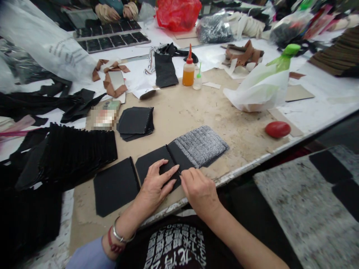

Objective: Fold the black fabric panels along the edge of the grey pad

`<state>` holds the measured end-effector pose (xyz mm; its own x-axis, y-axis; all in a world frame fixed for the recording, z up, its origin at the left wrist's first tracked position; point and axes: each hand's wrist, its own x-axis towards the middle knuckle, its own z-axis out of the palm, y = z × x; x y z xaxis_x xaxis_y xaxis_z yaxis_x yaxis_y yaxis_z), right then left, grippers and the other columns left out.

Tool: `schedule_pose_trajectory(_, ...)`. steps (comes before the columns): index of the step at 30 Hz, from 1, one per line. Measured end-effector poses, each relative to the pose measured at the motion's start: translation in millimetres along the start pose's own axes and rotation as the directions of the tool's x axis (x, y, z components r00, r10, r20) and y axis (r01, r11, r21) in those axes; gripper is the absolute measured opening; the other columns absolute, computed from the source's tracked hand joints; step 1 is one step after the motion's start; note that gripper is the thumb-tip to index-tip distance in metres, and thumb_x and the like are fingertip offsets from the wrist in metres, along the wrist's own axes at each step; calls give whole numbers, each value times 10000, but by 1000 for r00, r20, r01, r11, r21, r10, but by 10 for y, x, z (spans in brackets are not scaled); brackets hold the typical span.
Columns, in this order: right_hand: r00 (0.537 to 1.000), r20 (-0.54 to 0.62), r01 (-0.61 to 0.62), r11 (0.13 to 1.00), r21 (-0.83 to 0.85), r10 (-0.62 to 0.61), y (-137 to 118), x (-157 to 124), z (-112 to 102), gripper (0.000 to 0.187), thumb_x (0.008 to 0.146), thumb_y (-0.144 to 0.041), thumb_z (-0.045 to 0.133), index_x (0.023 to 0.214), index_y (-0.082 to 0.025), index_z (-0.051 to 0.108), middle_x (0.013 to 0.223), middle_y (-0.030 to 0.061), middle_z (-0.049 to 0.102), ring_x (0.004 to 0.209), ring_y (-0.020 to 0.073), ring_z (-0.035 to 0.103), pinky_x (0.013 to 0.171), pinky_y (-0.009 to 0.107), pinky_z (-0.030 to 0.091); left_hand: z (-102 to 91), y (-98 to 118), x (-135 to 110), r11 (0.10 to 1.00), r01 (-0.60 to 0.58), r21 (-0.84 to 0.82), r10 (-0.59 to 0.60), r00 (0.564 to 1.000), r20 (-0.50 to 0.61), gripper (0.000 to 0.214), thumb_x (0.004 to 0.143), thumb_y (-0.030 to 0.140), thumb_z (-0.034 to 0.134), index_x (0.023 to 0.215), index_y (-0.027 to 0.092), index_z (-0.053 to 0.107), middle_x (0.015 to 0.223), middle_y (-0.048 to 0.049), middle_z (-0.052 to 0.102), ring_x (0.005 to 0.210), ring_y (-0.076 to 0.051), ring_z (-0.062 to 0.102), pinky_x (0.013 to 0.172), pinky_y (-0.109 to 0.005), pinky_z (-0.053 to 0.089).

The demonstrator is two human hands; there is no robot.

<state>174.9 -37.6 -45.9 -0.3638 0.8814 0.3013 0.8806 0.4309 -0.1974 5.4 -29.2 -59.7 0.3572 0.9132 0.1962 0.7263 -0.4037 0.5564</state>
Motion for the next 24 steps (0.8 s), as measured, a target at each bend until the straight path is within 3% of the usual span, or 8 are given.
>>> schedule_pose_trajectory(3,995,-38,92,994,-67,-94,-17,-19,-7,171,901,-148,429,841,-172,587,697,31,581,688,150,532,601,264,368,3,0,-8,1000,-11,-6,11,1000,-1,362,833,204,529,1187,272,565,1257,-117,423,1196,-250,410,963,-461,425)
schedule_pose_trajectory(10,970,11,245,970,4,-245,89,-47,-26,205,899,-148,414,906,-148,618,723,47,587,693,169,507,612,285,407,-7,-11,-19,998,-64,5,64,997,-34,306,845,189,507,1122,263,615,1257,-116,433,1207,-246,408,971,-463,425)
schedule_pose_trajectory(18,997,-67,49,974,223,-34,130,-180,15,169,877,-121,441,931,-148,599,810,70,613,801,175,567,731,310,486,18,-51,-36,993,-108,44,109,994,-30,315,848,183,505,1127,290,604,1282,-95,392,1213,-240,389,959,-466,441)
schedule_pose_trajectory(24,996,-88,11,969,247,11,98,-198,37,165,876,-119,454,964,-140,592,832,76,612,815,186,559,753,332,494,0,-60,-44,989,-141,42,141,990,8,314,851,174,497,1115,295,617,1314,-101,339,1235,-252,354,982,-481,410)
